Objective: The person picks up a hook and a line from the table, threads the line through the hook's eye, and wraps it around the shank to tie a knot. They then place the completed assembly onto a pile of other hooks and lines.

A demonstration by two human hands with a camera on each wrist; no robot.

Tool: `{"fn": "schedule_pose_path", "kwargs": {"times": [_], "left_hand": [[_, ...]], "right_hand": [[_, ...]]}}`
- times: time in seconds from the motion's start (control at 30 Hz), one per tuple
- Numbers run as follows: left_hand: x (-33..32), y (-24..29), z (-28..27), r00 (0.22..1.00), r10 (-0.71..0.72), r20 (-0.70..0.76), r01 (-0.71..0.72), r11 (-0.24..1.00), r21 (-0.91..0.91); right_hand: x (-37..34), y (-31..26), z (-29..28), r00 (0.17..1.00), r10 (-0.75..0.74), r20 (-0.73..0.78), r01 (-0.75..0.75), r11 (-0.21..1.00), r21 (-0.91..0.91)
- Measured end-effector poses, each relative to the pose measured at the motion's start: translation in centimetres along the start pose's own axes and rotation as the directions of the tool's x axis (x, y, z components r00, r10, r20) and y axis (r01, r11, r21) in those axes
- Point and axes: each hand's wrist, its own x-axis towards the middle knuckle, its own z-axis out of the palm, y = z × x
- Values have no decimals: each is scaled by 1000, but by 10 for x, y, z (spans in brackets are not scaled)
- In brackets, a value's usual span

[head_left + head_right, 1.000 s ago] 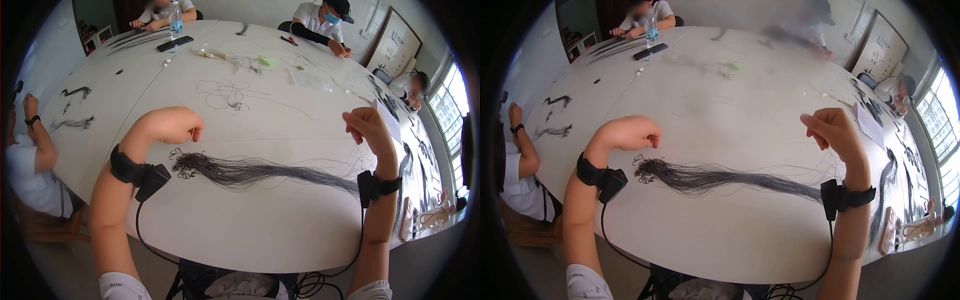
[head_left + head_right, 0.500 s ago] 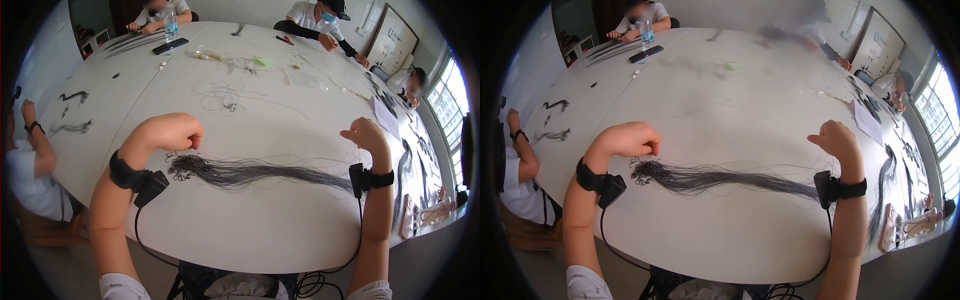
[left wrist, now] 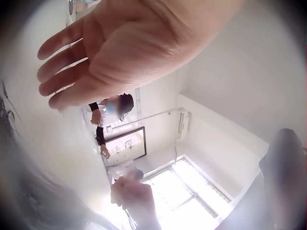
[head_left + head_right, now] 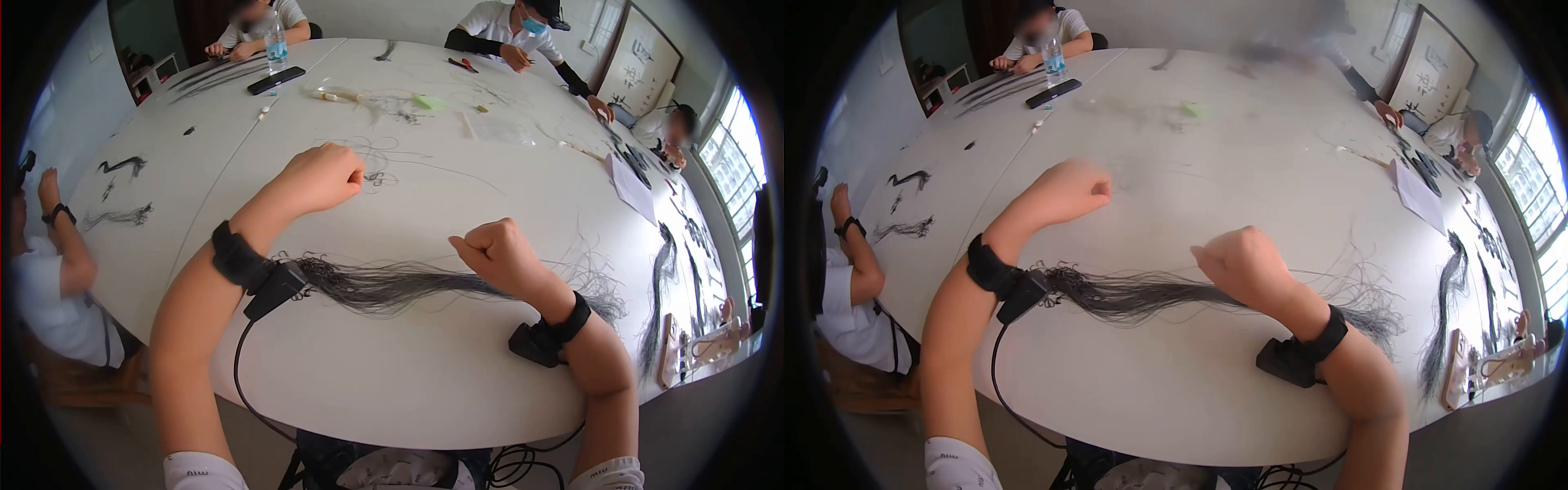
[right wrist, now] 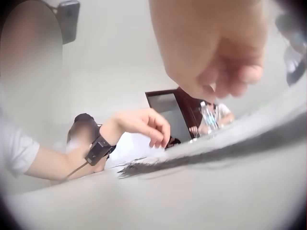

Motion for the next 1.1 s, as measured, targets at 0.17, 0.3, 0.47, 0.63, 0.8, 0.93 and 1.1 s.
{"fn": "schedule_pose_path", "kwargs": {"times": [0.17, 0.3, 0.47, 0.63, 0.8, 0.93, 1.1], "left_hand": [[38, 0, 21, 996, -3, -88, 8, 998, 61], [56, -3, 34, 992, -16, -122, 17, 1000, 12], [67, -12, 43, 999, -26, -20, 27, 998, 57], [64, -15, 44, 999, -26, -45, 28, 999, 31], [62, -19, 40, 999, -36, -33, 36, 999, -3], [57, -16, 38, 997, -67, -30, 67, 998, 21], [55, -20, 40, 998, -42, -40, 43, 999, 17]], "right_hand": [[1, 9, 10, 991, 126, -53, -116, 979, 168], [1, 17, 19, 949, 285, -133, -193, 860, 472], [1, 19, 22, 935, 264, -238, -92, 827, 555], [0, 19, 21, 925, 270, -266, -40, 768, 639], [-2, 11, 14, 927, 346, -144, -185, 757, 626], [-3, 27, 24, 974, 27, -224, -2, 994, 111], [-3, 23, 27, 955, -98, -280, 140, 981, 134]]}}
